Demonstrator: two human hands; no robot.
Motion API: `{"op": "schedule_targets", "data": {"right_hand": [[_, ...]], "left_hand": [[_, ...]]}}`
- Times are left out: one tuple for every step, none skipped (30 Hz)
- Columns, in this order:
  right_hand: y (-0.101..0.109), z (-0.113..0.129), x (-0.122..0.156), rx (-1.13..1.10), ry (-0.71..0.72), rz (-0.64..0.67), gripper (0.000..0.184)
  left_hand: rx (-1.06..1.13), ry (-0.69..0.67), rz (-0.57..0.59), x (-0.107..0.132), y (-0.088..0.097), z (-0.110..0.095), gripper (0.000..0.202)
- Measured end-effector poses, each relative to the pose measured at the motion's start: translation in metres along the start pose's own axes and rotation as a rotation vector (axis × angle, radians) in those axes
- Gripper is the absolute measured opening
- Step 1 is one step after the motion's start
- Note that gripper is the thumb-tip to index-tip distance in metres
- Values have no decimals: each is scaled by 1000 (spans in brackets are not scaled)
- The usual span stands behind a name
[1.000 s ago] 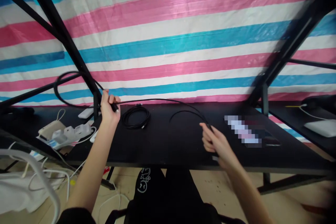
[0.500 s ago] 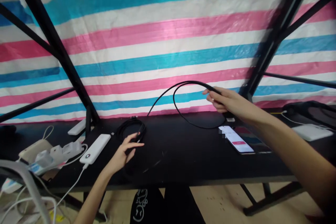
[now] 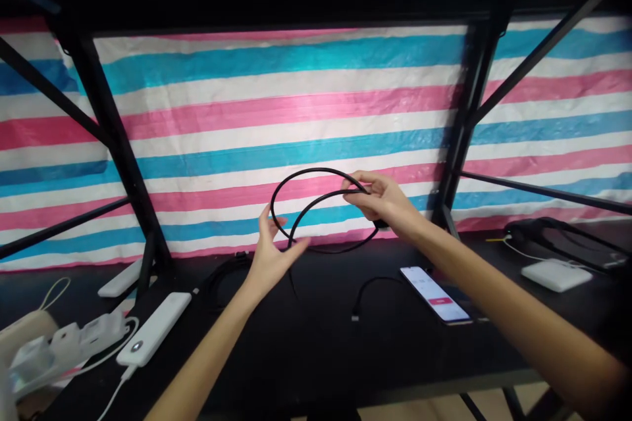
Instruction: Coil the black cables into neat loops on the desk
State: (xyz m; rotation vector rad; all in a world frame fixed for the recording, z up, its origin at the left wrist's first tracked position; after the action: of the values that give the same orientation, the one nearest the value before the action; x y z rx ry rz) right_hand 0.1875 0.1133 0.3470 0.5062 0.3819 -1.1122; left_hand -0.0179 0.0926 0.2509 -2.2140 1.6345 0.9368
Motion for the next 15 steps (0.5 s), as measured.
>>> {"op": "schedule_targets", "data": {"right_hand": [[2,-6,0,-42,-23,11,20],[3,-11,-1,-64,-56,35,22],[5,-16,-1,-52,-95,69,23],[5,-20,-1,-1,-132,105,24],[3,-23,-1,81,-159,140,25],[1,-24,-1,177,-167,167,26],[-4,-24,-1,268,-152,184,28],[-10,-22,-1,340,-120,197,29],[-17,-19,-1,386,-80,212,31],[-26,-16,-1,408,-42,234,31],[-33,-13,-1,412,-8,261,30],[-38,-9,-1,400,24,283,29],[-41,-6,-2,380,48,292,28],[-39,-3,-4,351,67,271,30],[-34,-1,-5,307,75,211,33]], "left_hand": [[34,19,-53,-4,-1,-1,69],[59,42,-66,-8,-2,-1,53],[66,68,-40,-10,-4,-2,43],[57,91,21,-12,-6,-4,39],[31,107,96,-13,-9,-7,38],[-2,113,160,-13,-11,-11,37],[-37,109,211,-13,-13,-16,34],[-66,101,246,-14,-15,-23,30],[-86,94,273,-14,-17,-28,26],[-96,86,289,-15,-18,-34,21],[-98,77,294,-15,-18,-38,18],[-91,77,296,-15,-17,-41,15],[-80,89,292,-15,-15,-42,16],[-65,114,276,-13,-12,-40,18],[-47,143,249,-12,-7,-36,21]]}}
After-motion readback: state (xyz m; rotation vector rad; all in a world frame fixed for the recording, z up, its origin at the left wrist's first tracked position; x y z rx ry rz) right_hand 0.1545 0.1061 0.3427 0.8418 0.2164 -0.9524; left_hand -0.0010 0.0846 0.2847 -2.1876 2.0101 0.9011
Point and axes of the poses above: each hand's wrist, its own x-axis away from the middle knuckle, its own y-axis out of the back of the hand, z = x × y, the point moved 5 cm from there along -x, towards the middle knuckle, and after that the axes turned 4 degrees about -x, right-handed, at the moved point
